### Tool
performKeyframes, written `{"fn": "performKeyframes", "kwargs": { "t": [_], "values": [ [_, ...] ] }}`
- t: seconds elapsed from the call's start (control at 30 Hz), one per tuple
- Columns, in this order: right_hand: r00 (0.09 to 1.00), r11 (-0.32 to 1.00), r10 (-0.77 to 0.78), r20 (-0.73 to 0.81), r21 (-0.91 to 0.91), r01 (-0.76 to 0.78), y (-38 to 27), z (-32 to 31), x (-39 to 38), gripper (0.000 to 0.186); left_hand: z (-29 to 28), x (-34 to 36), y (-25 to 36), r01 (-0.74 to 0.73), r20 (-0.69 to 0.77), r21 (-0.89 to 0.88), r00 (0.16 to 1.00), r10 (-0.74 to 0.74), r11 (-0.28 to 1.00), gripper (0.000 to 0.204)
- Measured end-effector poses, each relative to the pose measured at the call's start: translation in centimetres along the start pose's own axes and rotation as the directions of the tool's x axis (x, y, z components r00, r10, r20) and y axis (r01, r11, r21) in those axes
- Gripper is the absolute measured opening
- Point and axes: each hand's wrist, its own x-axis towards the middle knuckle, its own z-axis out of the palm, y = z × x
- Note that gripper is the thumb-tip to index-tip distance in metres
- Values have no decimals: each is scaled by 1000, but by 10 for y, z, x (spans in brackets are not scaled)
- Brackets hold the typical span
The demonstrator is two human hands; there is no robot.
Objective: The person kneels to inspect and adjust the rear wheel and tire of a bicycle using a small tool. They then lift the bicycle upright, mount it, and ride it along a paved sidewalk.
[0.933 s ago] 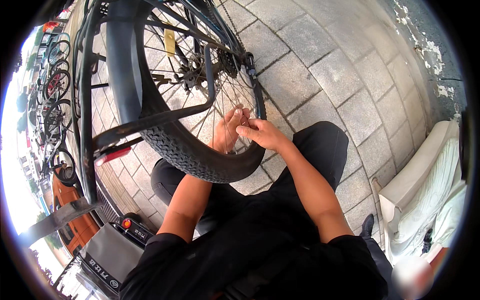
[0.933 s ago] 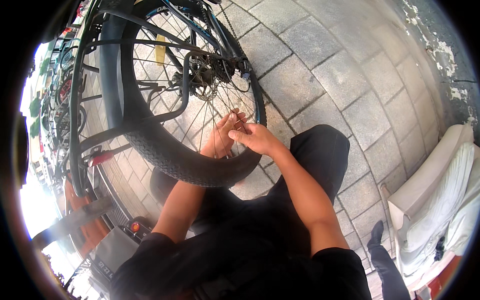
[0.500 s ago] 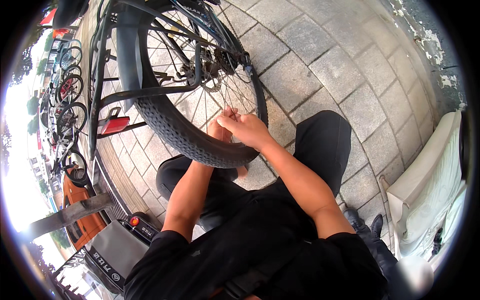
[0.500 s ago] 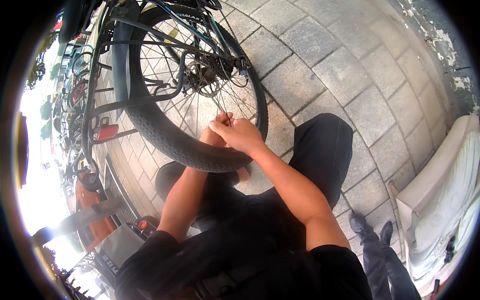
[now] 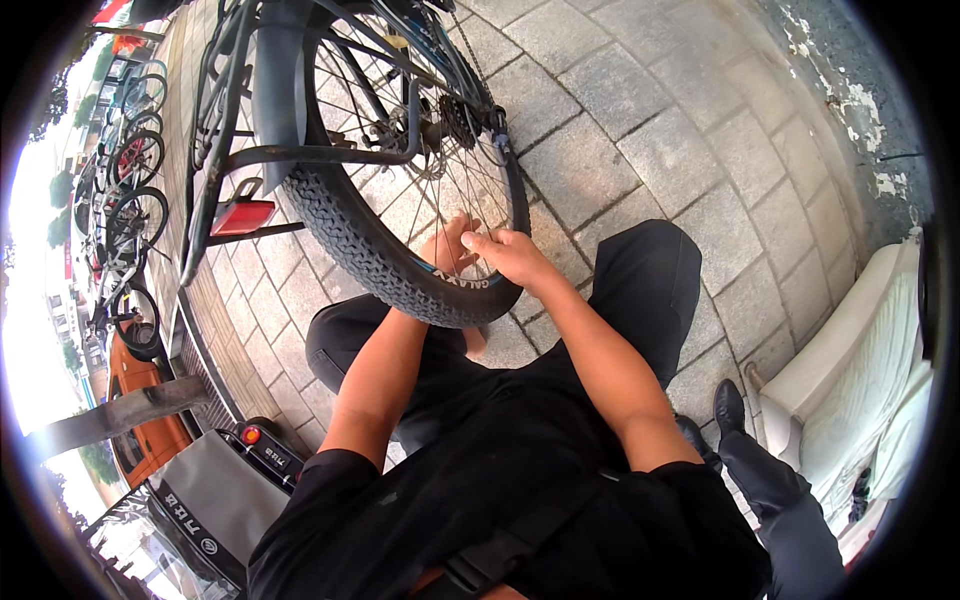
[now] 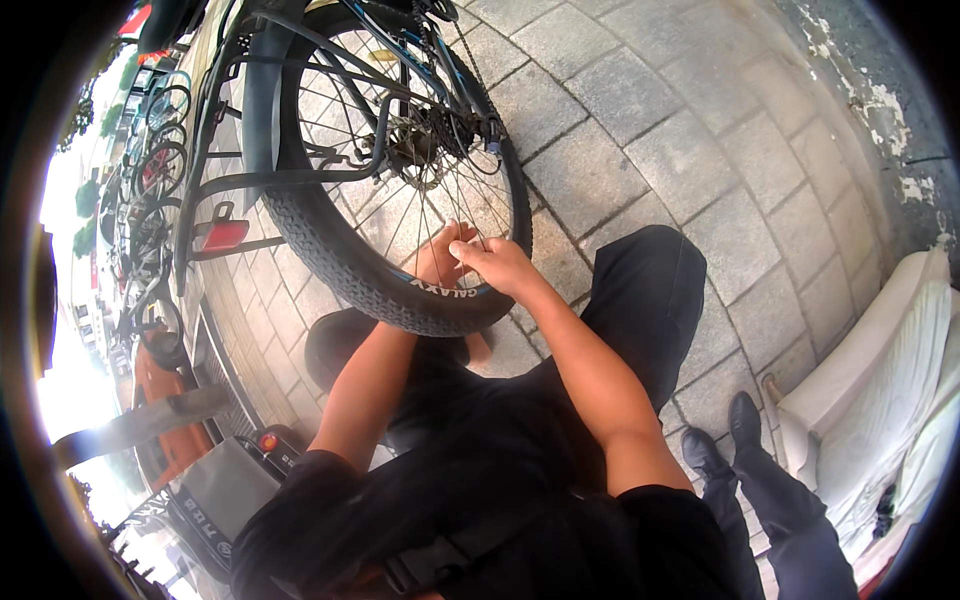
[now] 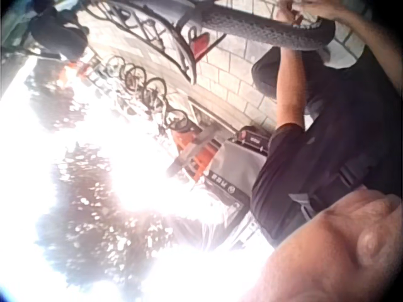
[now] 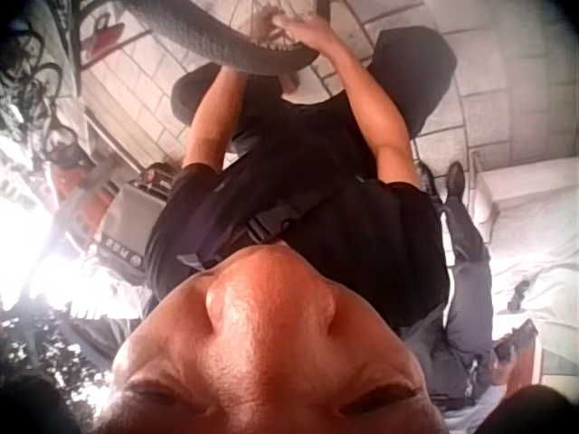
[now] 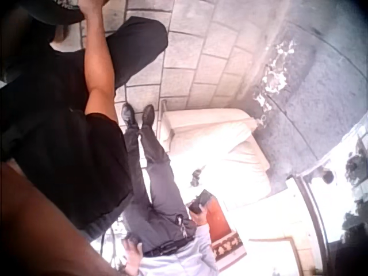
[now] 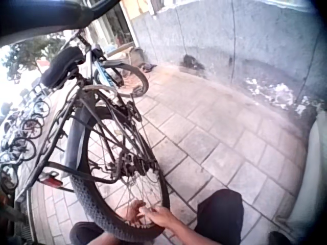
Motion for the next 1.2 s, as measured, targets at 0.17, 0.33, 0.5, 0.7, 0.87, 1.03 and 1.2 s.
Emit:
{"fn": "performKeyframes", "kwargs": {
  "t": [0.17, 0.33, 0.5, 0.7, 0.87, 1.03, 1.2],
  "values": [
    [998, 990, -55, -29, -129, 51, -2, -9, -3, 58, 16, 33, -33, -17, 105, -336, 993, 55, 942, 65],
    [994, 969, -101, -41, -230, 89, 9, -1, 10, 65, 3, 39, -46, -72, 52, -395, 994, 101, 916, 41],
    [984, 978, -167, -69, -141, 156, 8, 23, 13, 65, 5, 3, -3, -5, 116, -352, 992, 49, 936, 36],
    [992, 991, -102, -69, -98, 95, -76, 28, -24, 62, 4, -45, 92, 192, 149, -351, 978, -148, 917, 41],
    [870, 816, -381, -312, -556, 158, 26, -9, 19, 65, 7, -12, 31, 41, -39, -179, 998, -48, 983, 59],
    [992, 992, -124, 29, -5, 124, 11, -10, 16, 59, 9, 28, -25, -131, 116, -241, 980, 163, 962, 59],
    [991, 977, -136, -12, -169, 132, 12, -10, 21, 55, 15, 32, -27, -104, 73, -330, 988, 136, 938, 47]
  ]
}}
